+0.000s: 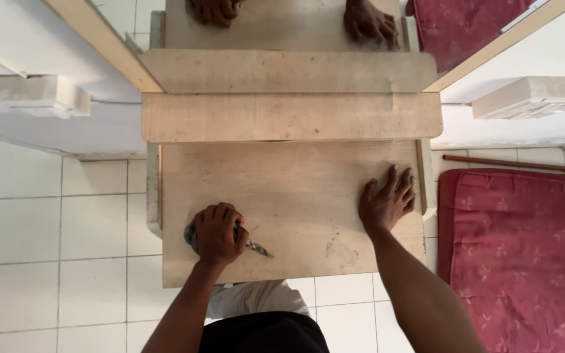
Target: The person wipes the surface of a light-colored wooden dresser using a cloth. They clean the top surface and the front face of the drawers, moving the cloth back and forth to remove dust.
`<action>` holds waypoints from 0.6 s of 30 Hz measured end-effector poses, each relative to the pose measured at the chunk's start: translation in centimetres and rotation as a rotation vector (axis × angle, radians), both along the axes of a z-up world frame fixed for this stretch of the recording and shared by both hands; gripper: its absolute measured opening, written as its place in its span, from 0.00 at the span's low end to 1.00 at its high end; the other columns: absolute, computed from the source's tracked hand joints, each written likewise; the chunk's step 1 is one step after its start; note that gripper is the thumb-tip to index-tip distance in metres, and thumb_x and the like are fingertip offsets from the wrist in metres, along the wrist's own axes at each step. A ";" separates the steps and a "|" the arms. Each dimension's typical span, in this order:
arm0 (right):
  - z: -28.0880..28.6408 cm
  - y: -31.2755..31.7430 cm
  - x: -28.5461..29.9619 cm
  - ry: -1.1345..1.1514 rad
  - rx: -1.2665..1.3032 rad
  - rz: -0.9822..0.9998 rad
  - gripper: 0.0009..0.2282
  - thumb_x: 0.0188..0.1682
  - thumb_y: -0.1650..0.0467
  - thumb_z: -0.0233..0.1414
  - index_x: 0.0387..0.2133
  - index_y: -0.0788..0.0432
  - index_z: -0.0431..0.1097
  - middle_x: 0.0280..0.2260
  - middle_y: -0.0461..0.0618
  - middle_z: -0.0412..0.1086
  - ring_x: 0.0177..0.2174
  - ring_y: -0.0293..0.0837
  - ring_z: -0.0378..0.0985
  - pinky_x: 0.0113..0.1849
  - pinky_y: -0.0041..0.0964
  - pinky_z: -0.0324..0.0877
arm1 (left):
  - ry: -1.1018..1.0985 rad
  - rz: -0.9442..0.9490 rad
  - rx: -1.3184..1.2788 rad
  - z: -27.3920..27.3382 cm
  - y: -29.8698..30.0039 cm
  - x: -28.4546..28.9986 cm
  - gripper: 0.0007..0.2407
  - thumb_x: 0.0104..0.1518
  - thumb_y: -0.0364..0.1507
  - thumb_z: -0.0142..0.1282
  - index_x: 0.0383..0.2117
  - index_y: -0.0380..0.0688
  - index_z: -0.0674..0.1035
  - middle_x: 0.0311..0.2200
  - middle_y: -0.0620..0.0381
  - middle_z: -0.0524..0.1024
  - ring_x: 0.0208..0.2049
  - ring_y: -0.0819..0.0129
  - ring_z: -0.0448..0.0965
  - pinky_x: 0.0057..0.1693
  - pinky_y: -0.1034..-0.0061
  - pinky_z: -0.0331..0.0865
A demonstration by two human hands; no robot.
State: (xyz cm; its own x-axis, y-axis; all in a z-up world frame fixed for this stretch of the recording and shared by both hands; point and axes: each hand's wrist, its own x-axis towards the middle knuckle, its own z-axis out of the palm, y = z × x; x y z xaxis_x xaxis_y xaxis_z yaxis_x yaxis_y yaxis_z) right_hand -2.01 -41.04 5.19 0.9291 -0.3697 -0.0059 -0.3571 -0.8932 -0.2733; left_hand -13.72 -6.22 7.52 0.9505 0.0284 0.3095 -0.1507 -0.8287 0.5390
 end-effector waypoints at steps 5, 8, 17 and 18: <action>-0.1 -0.1 0.0 -0.021 -0.018 0.026 0.31 0.54 0.59 0.47 0.71 0.52 0.49 0.72 0.61 0.40 0.68 0.61 0.42 0.64 0.62 0.37 | 0.016 -0.042 0.039 -1.0 0.9 3.2 0.06 0.46 0.32 0.54 0.28 0.48 0.75 0.36 0.52 0.73 0.41 0.51 0.71 0.51 0.53 0.59; -0.6 -0.3 0.1 -0.029 -0.023 0.024 0.31 0.54 0.59 0.46 0.71 0.51 0.49 0.72 0.61 0.40 0.68 0.61 0.42 0.64 0.62 0.36 | 0.043 -0.049 0.051 -1.4 1.2 5.7 0.05 0.46 0.32 0.55 0.27 0.48 0.76 0.36 0.53 0.74 0.42 0.51 0.71 0.52 0.52 0.59; -0.8 -0.5 0.3 0.003 -0.036 0.014 0.31 0.54 0.59 0.45 0.71 0.50 0.47 0.72 0.58 0.39 0.68 0.60 0.41 0.64 0.61 0.35 | -0.056 0.046 0.136 -6.1 3.2 14.2 0.05 0.54 0.32 0.55 0.30 0.47 0.78 0.36 0.50 0.75 0.43 0.48 0.73 0.54 0.49 0.60; -0.7 -0.4 0.2 0.014 -0.025 0.007 0.31 0.54 0.59 0.45 0.71 0.50 0.47 0.72 0.58 0.39 0.68 0.59 0.41 0.63 0.61 0.35 | -0.096 0.078 0.198 -7.1 3.5 14.9 0.06 0.57 0.33 0.56 0.33 0.46 0.79 0.36 0.47 0.74 0.41 0.46 0.73 0.53 0.48 0.61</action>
State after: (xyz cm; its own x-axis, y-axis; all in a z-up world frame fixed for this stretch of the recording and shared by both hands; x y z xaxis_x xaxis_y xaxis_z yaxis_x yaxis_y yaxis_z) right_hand -1.76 -41.44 4.53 0.9315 -0.3636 -0.0102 -0.3548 -0.9020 -0.2458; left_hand 1.19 -2.74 0.45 0.9136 0.0302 0.4055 -0.1252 -0.9279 0.3511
